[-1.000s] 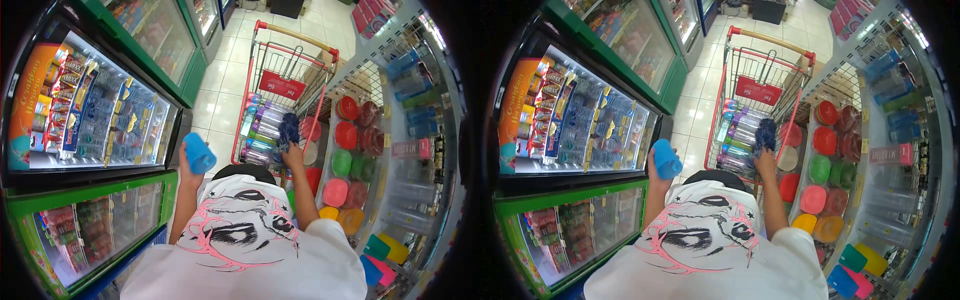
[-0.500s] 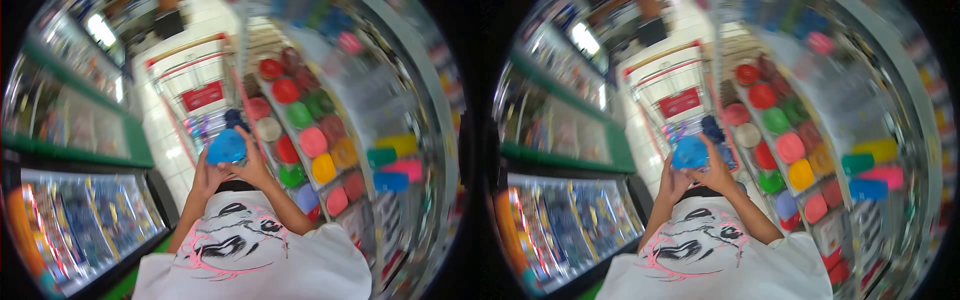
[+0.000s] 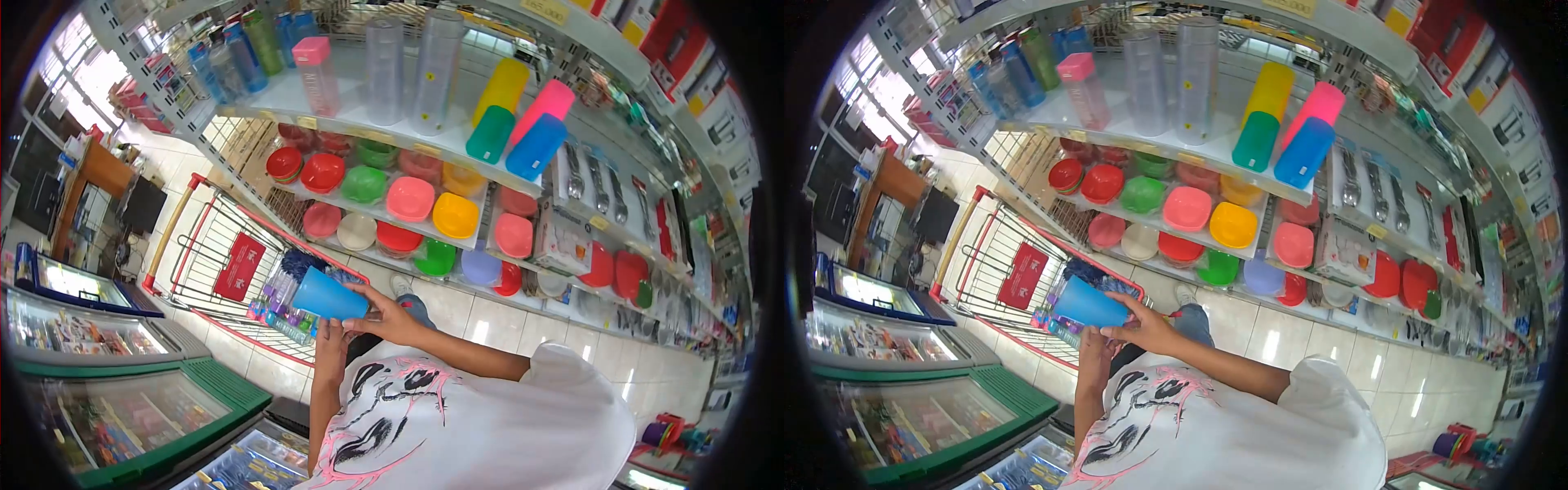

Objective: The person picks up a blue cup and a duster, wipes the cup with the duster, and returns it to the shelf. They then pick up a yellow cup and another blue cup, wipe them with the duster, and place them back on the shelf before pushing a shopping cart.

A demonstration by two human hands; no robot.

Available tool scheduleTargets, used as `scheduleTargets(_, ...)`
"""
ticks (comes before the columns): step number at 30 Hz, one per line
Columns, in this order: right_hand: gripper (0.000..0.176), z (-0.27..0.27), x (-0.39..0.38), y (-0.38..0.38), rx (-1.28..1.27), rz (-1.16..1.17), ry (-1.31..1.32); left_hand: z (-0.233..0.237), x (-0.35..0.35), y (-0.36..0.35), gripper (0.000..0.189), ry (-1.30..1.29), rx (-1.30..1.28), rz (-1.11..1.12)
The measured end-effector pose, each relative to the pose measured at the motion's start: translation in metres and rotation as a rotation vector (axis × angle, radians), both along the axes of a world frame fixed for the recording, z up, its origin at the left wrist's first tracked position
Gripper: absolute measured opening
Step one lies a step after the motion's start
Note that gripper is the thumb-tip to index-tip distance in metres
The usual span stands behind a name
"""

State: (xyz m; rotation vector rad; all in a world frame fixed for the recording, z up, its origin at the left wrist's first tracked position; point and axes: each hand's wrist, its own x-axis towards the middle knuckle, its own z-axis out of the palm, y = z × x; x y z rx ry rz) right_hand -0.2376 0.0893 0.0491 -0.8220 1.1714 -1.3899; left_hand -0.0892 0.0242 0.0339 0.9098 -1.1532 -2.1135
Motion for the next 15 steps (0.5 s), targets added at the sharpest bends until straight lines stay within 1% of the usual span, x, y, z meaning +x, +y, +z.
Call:
scheduleTargets(2, 0.067, 0.016, -0.011, 0.004, -0.051, -0.025, 0.142, -0.002, -0.005, 0.003, 0.042, -0.004, 0.001, -0.097)
scheduleTargets(3, 0.071, 0.018, -0.021, 0.004, -0.053, -0.022, 0.201, 0.0, -0.007, 0.001, 0.043, 0.073, 0.08, -0.129)
scheduleTargets(5, 0.07, 0.026, -0.046, 0.003, -0.126, -0.129, 0.388, 0.02, -0.015, -0.002, 0.044, 0.063, 0.075, -0.153)
scheduleTargets(7, 0.067, 0.059, -0.08, 0.009, -0.074, -0.342, 0.569, 0.029, -0.015, -0.007, 0.049, 0.03, 0.032, -0.205)
scheduleTargets(8, 0.065, 0.073, -0.1, 0.014, -0.092, -0.434, 0.603, 0.028, -0.013, -0.01, 0.049, 0.034, 0.029, -0.211)
scheduleTargets(9, 0.063, 0.086, -0.121, 0.02, -0.111, -0.524, 0.637, 0.025, -0.009, -0.012, 0.051, -0.056, -0.032, -0.182)
scheduleTargets(10, 0.062, 0.096, -0.143, 0.025, -0.226, -0.62, 0.618, 0.02, -0.003, -0.014, 0.052, -0.144, -0.093, -0.151)
scheduleTargets(11, 0.06, 0.108, -0.161, 0.031, -0.342, -0.714, 0.6, 0.009, 0.005, -0.016, 0.051, -0.201, -0.082, -0.097)
scheduleTargets(12, 0.058, 0.132, -0.167, 0.041, -0.352, -0.795, 0.515, 0.001, 0.014, -0.017, 0.051, -0.192, -0.083, -0.104)
scheduleTargets(13, 0.056, 0.153, -0.175, 0.051, -0.36, -0.875, 0.43, -0.006, 0.024, -0.016, 0.048, -0.233, -0.035, -0.041)
scheduleTargets(14, 0.054, 0.159, -0.192, 0.058, -0.405, -0.936, 0.411, -0.015, 0.034, -0.014, 0.045, -0.275, 0.014, 0.021)
scheduleTargets(15, 0.052, 0.165, -0.21, 0.065, -0.451, -0.997, 0.39, -0.025, 0.045, -0.013, 0.045, -0.268, 0.015, 0.011)
